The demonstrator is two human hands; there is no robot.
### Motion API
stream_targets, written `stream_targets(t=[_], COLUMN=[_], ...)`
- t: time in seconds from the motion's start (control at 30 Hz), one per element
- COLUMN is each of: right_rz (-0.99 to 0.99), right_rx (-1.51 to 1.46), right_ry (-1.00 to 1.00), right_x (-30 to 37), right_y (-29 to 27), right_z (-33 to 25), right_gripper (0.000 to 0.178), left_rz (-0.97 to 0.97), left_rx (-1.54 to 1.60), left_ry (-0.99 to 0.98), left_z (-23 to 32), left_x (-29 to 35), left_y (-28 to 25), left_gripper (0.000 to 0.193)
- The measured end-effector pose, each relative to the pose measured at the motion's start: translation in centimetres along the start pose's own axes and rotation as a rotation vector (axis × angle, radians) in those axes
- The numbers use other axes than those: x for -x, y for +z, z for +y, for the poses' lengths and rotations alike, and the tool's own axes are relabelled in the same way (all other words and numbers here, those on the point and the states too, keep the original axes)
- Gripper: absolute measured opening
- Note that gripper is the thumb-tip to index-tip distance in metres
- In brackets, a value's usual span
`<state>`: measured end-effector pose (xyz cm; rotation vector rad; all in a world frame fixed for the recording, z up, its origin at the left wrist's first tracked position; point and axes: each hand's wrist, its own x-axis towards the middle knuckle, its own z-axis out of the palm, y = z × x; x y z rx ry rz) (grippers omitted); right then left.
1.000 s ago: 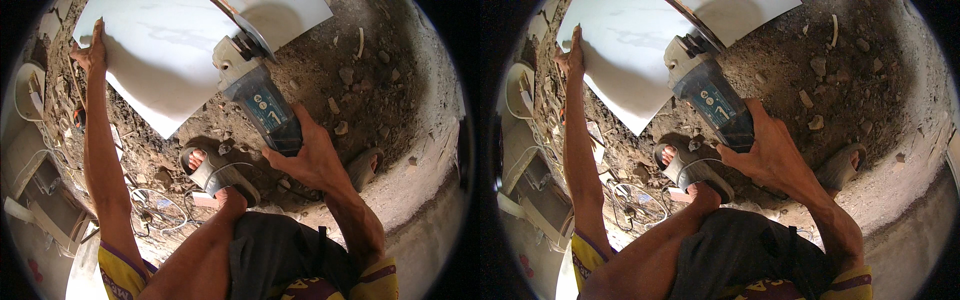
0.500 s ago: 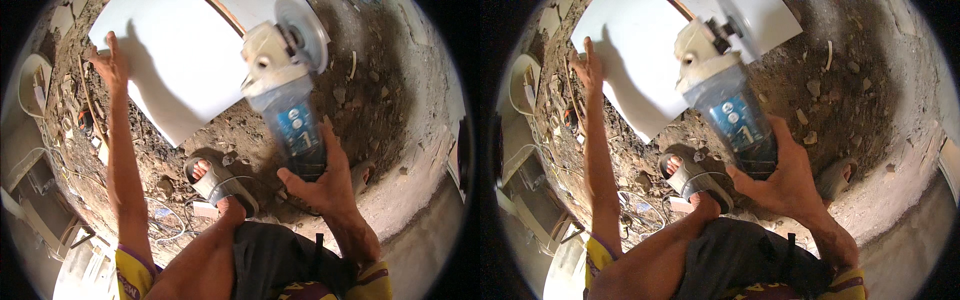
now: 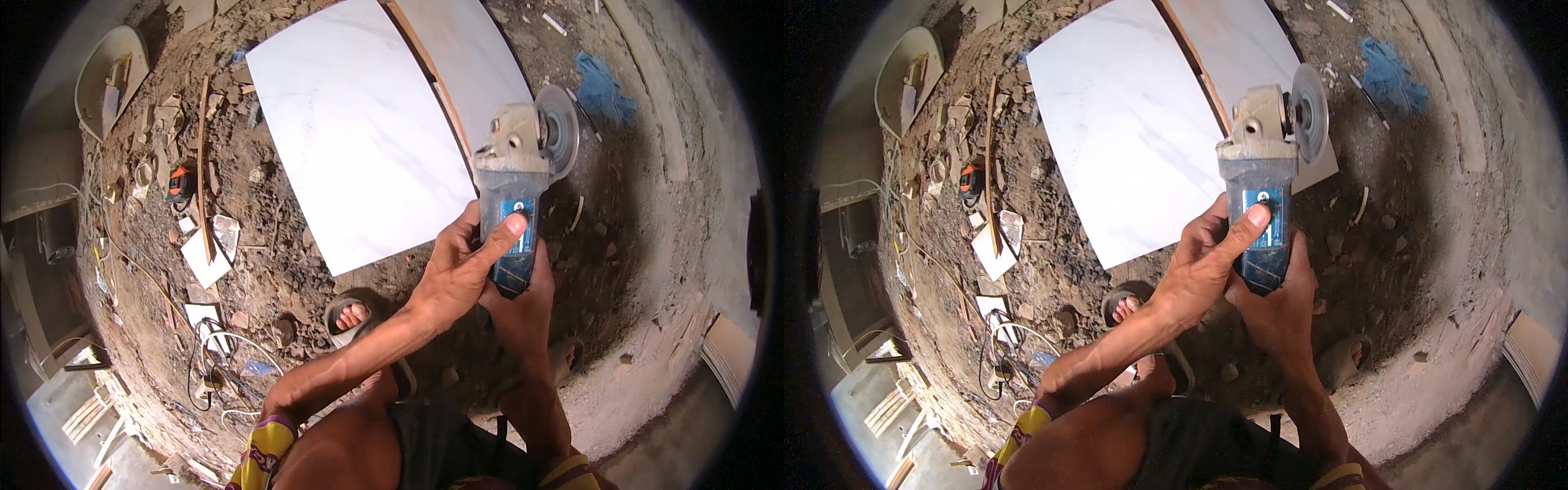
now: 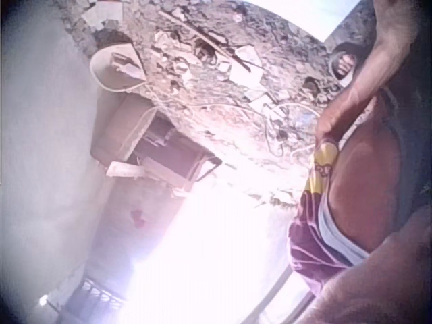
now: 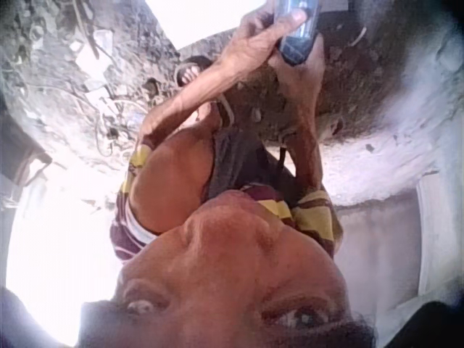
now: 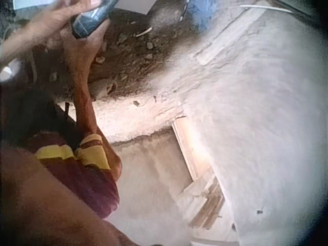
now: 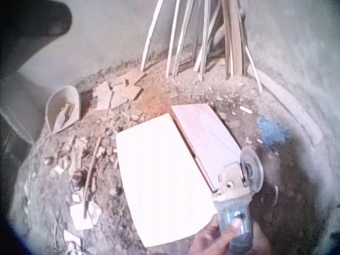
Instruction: The person measures a white tile using a tape measure and marks it with a pen, then uses a wooden guide to draw a straight line across it, and finally cuts the tile along the line using an angle grinder.
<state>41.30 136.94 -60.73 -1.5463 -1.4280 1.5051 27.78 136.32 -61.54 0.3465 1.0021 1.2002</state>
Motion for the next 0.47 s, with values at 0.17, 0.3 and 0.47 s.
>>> stream_targets(t=[0.17,0.3,0.47], right_rz=[0.028,0.123,0.45], right_rx=[0.078,0.081,0.221], right_ry=[-0.033,-0.005,-0.084], right_x=[-0.1,-0.6,-2.7], right_y=[0.8,0.2,-3.4], right_z=[0.0,-0.1,2.8], right_gripper=[0.057,0.051,0.058], left_rz=[0.029,0.515,0.984], left_rx=[-0.014,-0.494,-0.514], left_ry=[-0.04,0.24,0.401], left_z=[-0.2,-2.0,-1.5], left_x=[0.1,-0.3,-0.4], left_y=[-0.7,-7.9,-22.7], left_gripper=[0.055,0.067,0.084])
